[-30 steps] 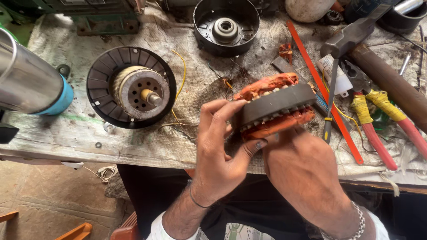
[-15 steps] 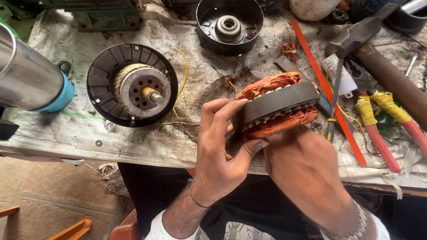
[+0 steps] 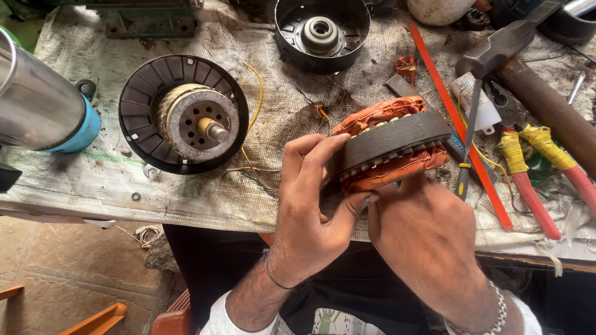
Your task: The person holds a motor stator with copper windings and presses the windings down into the lamination stack, working around the ring by hand while rotating the stator. Near the end they pick up a black foam sanding block and continue working on the stator windings.
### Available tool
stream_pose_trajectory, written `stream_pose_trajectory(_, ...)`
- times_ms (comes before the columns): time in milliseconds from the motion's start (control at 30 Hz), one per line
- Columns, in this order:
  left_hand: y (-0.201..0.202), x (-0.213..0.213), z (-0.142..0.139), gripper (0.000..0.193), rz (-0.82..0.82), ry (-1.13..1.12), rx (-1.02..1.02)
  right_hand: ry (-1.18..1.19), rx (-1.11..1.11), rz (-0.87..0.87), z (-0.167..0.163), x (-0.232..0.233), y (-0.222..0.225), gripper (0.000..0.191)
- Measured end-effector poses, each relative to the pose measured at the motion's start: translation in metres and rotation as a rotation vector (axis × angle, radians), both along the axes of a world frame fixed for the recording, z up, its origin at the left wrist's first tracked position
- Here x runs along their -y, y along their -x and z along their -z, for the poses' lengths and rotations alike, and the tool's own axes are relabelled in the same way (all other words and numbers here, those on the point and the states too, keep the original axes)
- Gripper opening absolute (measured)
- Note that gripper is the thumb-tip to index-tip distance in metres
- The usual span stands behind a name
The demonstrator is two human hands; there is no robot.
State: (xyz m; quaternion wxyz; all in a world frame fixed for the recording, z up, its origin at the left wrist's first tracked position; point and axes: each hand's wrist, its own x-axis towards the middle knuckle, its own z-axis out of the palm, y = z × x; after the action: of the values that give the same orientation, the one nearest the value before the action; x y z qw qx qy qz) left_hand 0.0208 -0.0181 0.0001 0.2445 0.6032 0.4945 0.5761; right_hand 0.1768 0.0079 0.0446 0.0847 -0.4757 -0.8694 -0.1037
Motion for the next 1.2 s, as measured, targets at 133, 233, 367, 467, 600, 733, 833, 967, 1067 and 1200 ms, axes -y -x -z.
stream_pose_trajectory(133,0.0,0.001,-0.001,0.072,-0.015,-0.055,-0.054,-0.034,-0.064,-0.062,0.0,-0.002,-0.001,0.006)
stream_pose_trajectory(233,0.0,0.003,-0.002,0.071,-0.037,-0.054,-0.081,-0.096,-0.057,-0.151,0.0,-0.003,-0.001,0.004)
stream_pose_trajectory(367,0.0,0.002,-0.002,0.074,0.017,-0.029,-0.053,0.023,0.026,0.019,-0.006,-0.002,0.003,0.016)
stream_pose_trajectory(467,0.0,0.001,-0.002,0.075,0.012,0.016,-0.024,0.062,0.135,0.065,-0.012,-0.004,0.009,0.007)
stream_pose_trajectory(600,0.0,-0.001,-0.002,0.072,0.03,-0.002,0.031,0.028,-0.048,0.004,-0.011,-0.002,0.007,0.013)
stream_pose_trajectory(733,0.001,-0.001,-0.001,0.071,0.052,-0.006,0.076,0.173,-0.024,0.088,-0.009,0.005,-0.005,0.024)
stream_pose_trajectory(833,0.001,-0.002,0.0,0.068,0.082,-0.015,0.149,0.187,-0.083,0.102,-0.013,0.005,-0.004,0.022)
stream_pose_trajectory(967,0.003,-0.001,0.001,0.069,0.089,0.008,0.163,0.185,-0.044,0.146,-0.018,0.001,0.007,0.016)
stream_pose_trajectory(1067,0.003,-0.001,0.001,0.069,0.095,0.015,0.168,0.193,0.008,0.145,-0.017,0.0,0.007,0.019)
stream_pose_trajectory(1200,0.002,0.0,0.001,0.068,0.084,0.003,0.158,0.184,0.004,0.107,-0.008,0.001,-0.002,0.022)
